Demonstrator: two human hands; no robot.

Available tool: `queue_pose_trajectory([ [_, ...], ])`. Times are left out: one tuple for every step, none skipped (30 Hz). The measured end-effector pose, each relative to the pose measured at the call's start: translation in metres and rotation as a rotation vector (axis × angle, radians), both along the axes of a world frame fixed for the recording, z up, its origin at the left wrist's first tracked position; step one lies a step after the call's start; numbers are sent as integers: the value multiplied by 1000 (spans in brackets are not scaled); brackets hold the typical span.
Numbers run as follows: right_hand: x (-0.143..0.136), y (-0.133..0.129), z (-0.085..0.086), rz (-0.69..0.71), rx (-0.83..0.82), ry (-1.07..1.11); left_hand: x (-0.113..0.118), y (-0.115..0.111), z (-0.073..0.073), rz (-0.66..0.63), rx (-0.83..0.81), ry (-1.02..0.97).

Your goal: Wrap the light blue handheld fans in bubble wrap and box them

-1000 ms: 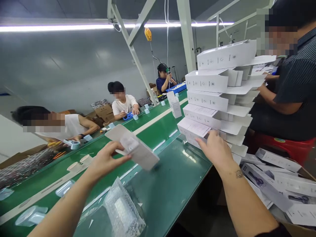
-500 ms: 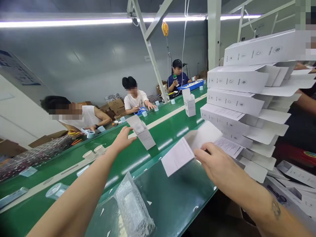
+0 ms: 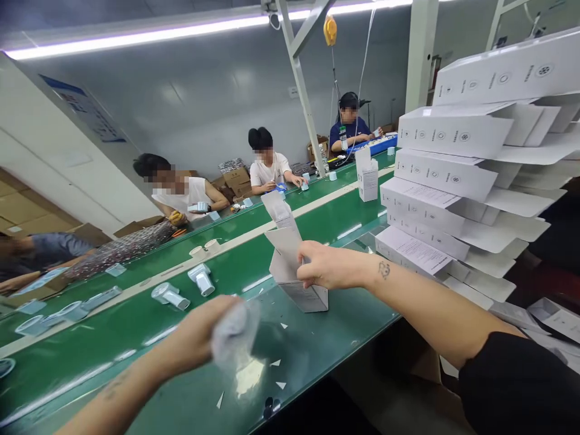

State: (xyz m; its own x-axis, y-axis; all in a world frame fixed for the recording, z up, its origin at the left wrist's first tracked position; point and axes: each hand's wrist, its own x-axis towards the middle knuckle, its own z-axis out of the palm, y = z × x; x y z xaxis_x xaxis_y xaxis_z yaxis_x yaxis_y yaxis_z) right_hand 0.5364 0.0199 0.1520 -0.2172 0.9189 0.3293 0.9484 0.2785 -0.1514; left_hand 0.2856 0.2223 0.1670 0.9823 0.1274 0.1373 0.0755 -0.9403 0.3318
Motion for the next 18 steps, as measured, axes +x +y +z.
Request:
queue_pose_trajectory([
  [2, 0, -1, 19, -5, 30, -2, 0, 17, 102, -155, -182],
  [3, 1, -2, 37, -1, 53, -2, -2, 31, 183, -300, -357],
  [4, 1, -2, 54, 12, 73, 2, -6, 43, 235, -430, -521],
  [5, 2, -3, 71, 27, 96, 9, -11, 52, 269, -536, -669],
  [6, 3, -5, 82, 37, 122, 20, -16, 58, 265, -634, -770],
  [6, 3, -6, 85, 40, 148, 32, -22, 60, 236, -722, -824],
  [7, 4, -8, 79, 39, 172, 45, -26, 61, 201, -791, -846],
  [8, 4, -10, 67, 36, 196, 58, -29, 60, 174, -850, -849],
  [9, 3, -13, 52, 36, 218, 68, -29, 58, 154, -882, -824],
  [10, 2, -15, 38, 40, 242, 75, -28, 57, 141, -877, -766],
  [12, 1, -18, 25, 51, 267, 80, -27, 56, 139, -849, -695],
  [13, 0, -20, 13, 62, 294, 81, -25, 57, 141, -807, -618],
  [15, -2, -23, -1, 73, 321, 81, -23, 59, 144, -755, -546],
  [17, -3, -25, -13, 80, 347, 79, -24, 63, 147, -689, -480],
  [19, -4, -26, -21, 85, 371, 79, -26, 69, 139, -602, -417],
  [21, -5, -28, -23, 89, 393, 79, -30, 76, 112, -499, -349],
  [23, -6, -29, -18, 91, 413, 82, -35, 84, 55, -384, -277],
  [24, -6, -30, -11, 94, 429, 87, -42, 92, -27, -261, -198],
])
